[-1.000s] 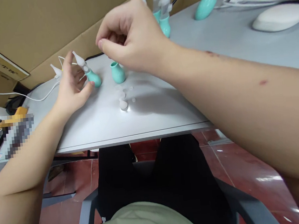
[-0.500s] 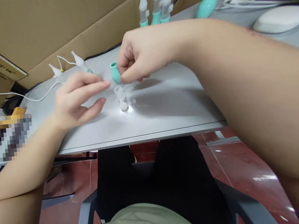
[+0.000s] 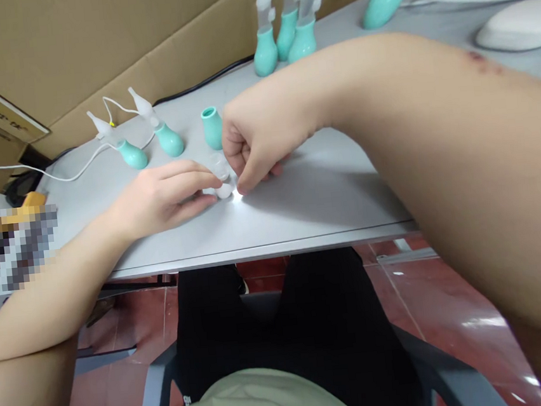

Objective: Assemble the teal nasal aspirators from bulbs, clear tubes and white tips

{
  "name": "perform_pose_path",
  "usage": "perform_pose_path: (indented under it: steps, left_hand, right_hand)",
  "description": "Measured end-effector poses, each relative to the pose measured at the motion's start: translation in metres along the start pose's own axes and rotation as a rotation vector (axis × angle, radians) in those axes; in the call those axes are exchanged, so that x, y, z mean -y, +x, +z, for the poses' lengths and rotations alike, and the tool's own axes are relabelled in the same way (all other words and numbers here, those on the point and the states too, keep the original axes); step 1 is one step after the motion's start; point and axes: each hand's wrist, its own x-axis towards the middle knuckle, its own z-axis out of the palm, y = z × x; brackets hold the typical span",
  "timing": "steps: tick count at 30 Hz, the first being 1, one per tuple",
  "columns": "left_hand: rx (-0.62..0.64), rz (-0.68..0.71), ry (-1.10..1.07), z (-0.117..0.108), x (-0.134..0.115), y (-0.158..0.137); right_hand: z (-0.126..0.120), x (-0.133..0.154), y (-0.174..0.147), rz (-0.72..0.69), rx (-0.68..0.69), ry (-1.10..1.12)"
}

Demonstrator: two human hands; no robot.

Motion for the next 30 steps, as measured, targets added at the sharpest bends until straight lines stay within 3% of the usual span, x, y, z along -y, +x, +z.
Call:
perform_pose_path:
  steps: [5, 9, 12, 15, 22, 30]
  left_hand:
    - [0.016, -0.014, -0.004, -0.001, 0.003, -0.005]
    - [0.032, -0.074, -0.029, -0.005, 0.005, -0.007]
    - [-0.052, -0.077, -0.098, -0.009, 0.006, -0.005]
    - [-0.178, -0.042, -0.189, -0.011, 0.009, -0.002]
    - [-0.378, -0.158, -0.364, -0.007, 0.014, -0.006]
    - [-0.316, -0.365, -0.184, -0.002, 0.045, -0.028]
  right_hand:
    - [-0.007, 0.009, 0.017, -0.086, 0.154, -0.019]
    - [-0.012, 0.033, 0.009, 0.070, 0.181, -0.030]
    - [-0.019, 0.051, 0.004, 0.155, 0.269, 0.004]
    - [-0.028, 0.069, 0.006, 0.139, 0.119, 0.171]
    - [-0.015, 0.102, 0.012, 0.203, 0.029, 0.324]
    - [0.020, 0.097, 0.025, 0.130, -0.292, 0.258]
